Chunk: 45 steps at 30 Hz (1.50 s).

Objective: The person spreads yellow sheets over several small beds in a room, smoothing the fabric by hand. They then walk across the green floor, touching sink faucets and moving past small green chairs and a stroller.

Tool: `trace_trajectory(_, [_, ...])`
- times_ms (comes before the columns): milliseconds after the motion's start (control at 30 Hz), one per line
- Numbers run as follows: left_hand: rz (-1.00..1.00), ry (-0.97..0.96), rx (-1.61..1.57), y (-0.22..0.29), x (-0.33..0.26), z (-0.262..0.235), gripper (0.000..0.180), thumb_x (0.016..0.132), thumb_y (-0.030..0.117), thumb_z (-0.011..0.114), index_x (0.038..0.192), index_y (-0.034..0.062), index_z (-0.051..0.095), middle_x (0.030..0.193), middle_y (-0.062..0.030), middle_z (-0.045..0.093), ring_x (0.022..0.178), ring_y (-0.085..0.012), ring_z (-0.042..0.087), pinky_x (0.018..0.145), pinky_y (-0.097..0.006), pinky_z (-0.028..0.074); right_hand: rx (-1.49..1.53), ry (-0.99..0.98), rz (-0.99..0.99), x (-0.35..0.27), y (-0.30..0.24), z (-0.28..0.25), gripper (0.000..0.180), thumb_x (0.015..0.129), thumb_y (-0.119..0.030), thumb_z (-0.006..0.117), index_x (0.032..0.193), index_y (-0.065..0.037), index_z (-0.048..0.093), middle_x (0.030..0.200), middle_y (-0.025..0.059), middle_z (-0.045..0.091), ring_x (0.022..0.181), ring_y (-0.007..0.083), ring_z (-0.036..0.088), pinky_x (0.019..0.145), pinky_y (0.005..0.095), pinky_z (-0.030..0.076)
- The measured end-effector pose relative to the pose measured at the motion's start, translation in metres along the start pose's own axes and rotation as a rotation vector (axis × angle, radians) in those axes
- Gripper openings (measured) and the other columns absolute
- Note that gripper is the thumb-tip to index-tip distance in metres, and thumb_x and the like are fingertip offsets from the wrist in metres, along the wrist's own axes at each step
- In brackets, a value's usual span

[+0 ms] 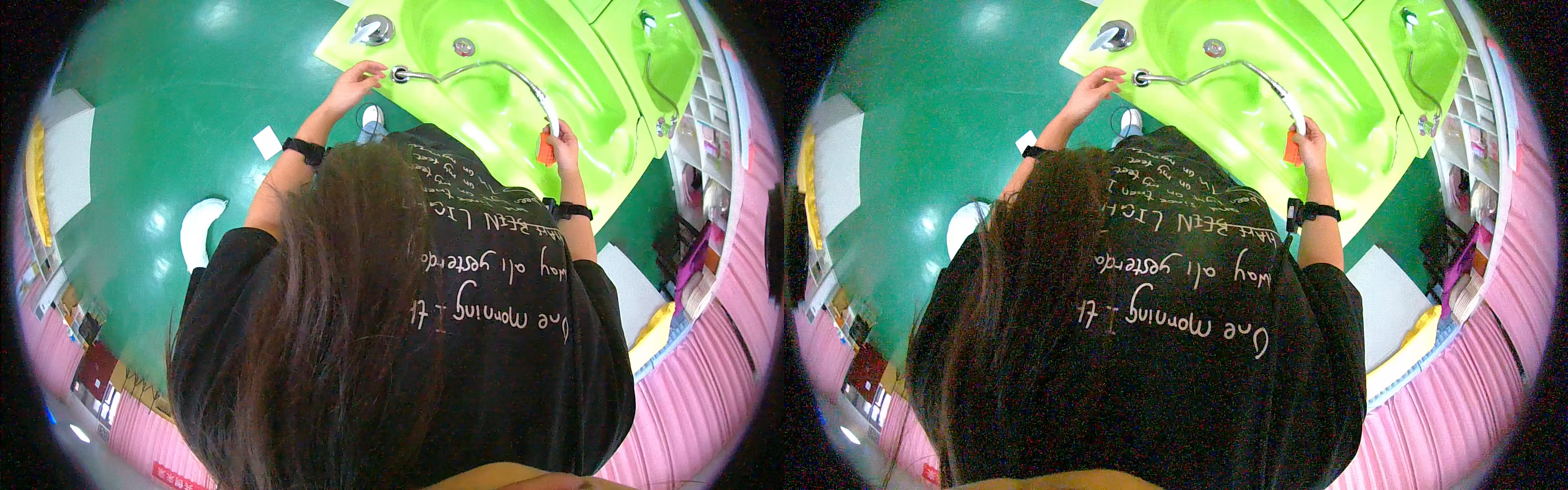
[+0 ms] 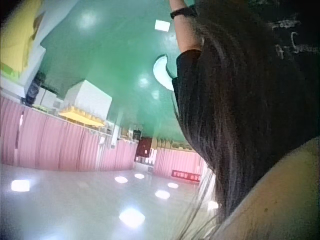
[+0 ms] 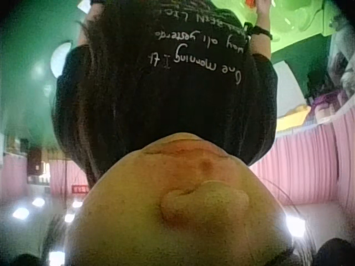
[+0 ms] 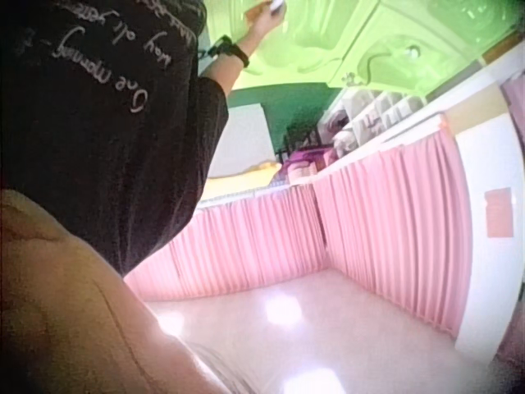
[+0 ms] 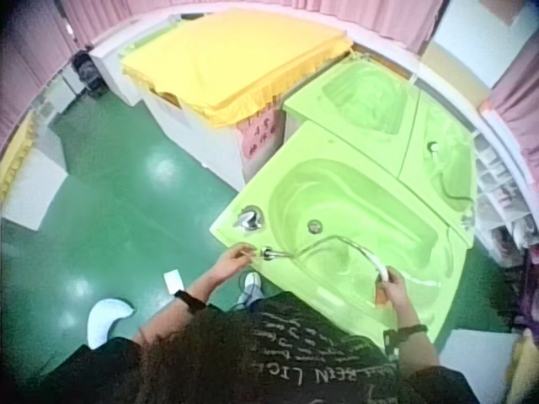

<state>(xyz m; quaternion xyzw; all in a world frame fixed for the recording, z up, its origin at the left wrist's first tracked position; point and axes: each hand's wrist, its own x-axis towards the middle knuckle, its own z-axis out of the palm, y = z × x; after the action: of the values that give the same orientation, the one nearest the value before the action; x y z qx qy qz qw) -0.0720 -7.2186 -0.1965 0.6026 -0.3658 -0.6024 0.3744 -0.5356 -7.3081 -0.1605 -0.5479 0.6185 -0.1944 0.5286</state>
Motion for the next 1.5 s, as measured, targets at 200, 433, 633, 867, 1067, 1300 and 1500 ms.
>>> trace_trajectory(200, [0.368, -0.197, 0.375, -0.002, 0.029, 0.009, 0.04, 0.079, 0.008, 0.055, 0.118, 0.0052, 0.047, 0.107, -0.0099, 0.052, 0.085, -0.0169, 0.054, 0.075, -0.028, 0.045, 0.222, -0.021, -0.109, -0.019, -0.066, 0.025, 0.043, 0.068, 0.006, 0.046, 0.11, 0.001, 0.052, 0.088, 0.0036, 0.057, 0.083, 0.0138, 0.054, 0.076, 0.0248, 0.043])
trace_trajectory(433, [0.354, -0.357, 0.381, 0.004, 0.05, 0.01, 0.045, 0.076, 0.007, 0.057, 0.119, 0.0047, 0.045, 0.1, -0.011, 0.054, 0.078, -0.0177, 0.054, 0.073, -0.029, 0.045, 0.306, 0.0, -0.166, -0.044, -0.11, 0.045, 0.044, 0.062, 0.007, 0.048, 0.106, 0.002, 0.053, 0.09, 0.0074, 0.058, 0.09, 0.019, 0.054, 0.087, 0.0296, 0.039])
trace_trajectory(633, [0.359, -0.403, 0.451, 0.006, 0.052, 0.001, 0.037, 0.073, 0.007, 0.057, 0.109, 0.0015, 0.05, 0.099, -0.0137, 0.055, 0.081, -0.0212, 0.056, 0.072, -0.031, 0.046, 0.567, 0.004, -0.354, -0.064, -0.136, 0.042, 0.037, 0.063, 0.002, 0.053, 0.1, 0.001, 0.051, 0.087, 0.0098, 0.056, 0.097, 0.0276, 0.052, 0.094, 0.0411, 0.034])
trace_trajectory(867, [0.404, -0.399, 0.55, -0.005, 0.049, -0.01, 0.035, 0.073, 0.006, 0.058, 0.107, 0.0045, 0.052, 0.097, -0.0094, 0.053, 0.071, -0.0165, 0.053, 0.068, -0.029, 0.045, 0.596, -0.029, -0.535, -0.08, -0.18, 0.035, 0.035, 0.065, 0.003, 0.052, 0.1, -0.001, 0.051, 0.085, 0.0096, 0.052, 0.099, 0.0307, 0.048, 0.101, 0.0531, 0.022])
trace_trajectory(1067, [0.341, -0.367, 0.529, 0.0, 0.037, -0.015, 0.033, 0.073, 0.007, 0.054, 0.106, 0.0064, 0.054, 0.1, -0.0108, 0.052, 0.076, -0.0216, 0.055, 0.072, -0.031, 0.046, 0.519, 0.032, -0.478, -0.084, -0.189, 0.037, 0.036, 0.064, -0.001, 0.056, 0.1, 0.001, 0.052, 0.093, 0.0132, 0.056, 0.1, 0.0321, 0.05, 0.099, 0.0526, 0.026])
trace_trajectory(1300, [0.358, -0.301, 0.483, -0.003, 0.033, -0.022, 0.033, 0.074, 0.007, 0.053, 0.106, 0.0039, 0.053, 0.102, -0.0118, 0.054, 0.079, -0.0217, 0.056, 0.074, -0.031, 0.046, 0.236, -0.071, -0.327, -0.068, -0.18, 0.055, 0.04, 0.063, 0.003, 0.059, 0.103, 0.002, 0.055, 0.099, 0.0101, 0.058, 0.094, 0.0197, 0.054, 0.088, 0.0314, 0.039])
trace_trajectory(1500, [0.326, -0.301, 0.508, -0.006, 0.03, -0.028, 0.031, 0.075, 0.007, 0.052, 0.105, 0.0016, 0.053, 0.102, -0.0118, 0.055, 0.08, -0.0207, 0.057, 0.073, -0.031, 0.046, -0.063, -0.164, -0.284, -0.054, -0.191, 0.082, 0.036, 0.069, 0.007, 0.053, 0.104, -0.001, 0.056, 0.079, 0.0014, 0.055, 0.067, 0.0084, 0.052, 0.06, 0.0213, 0.042])
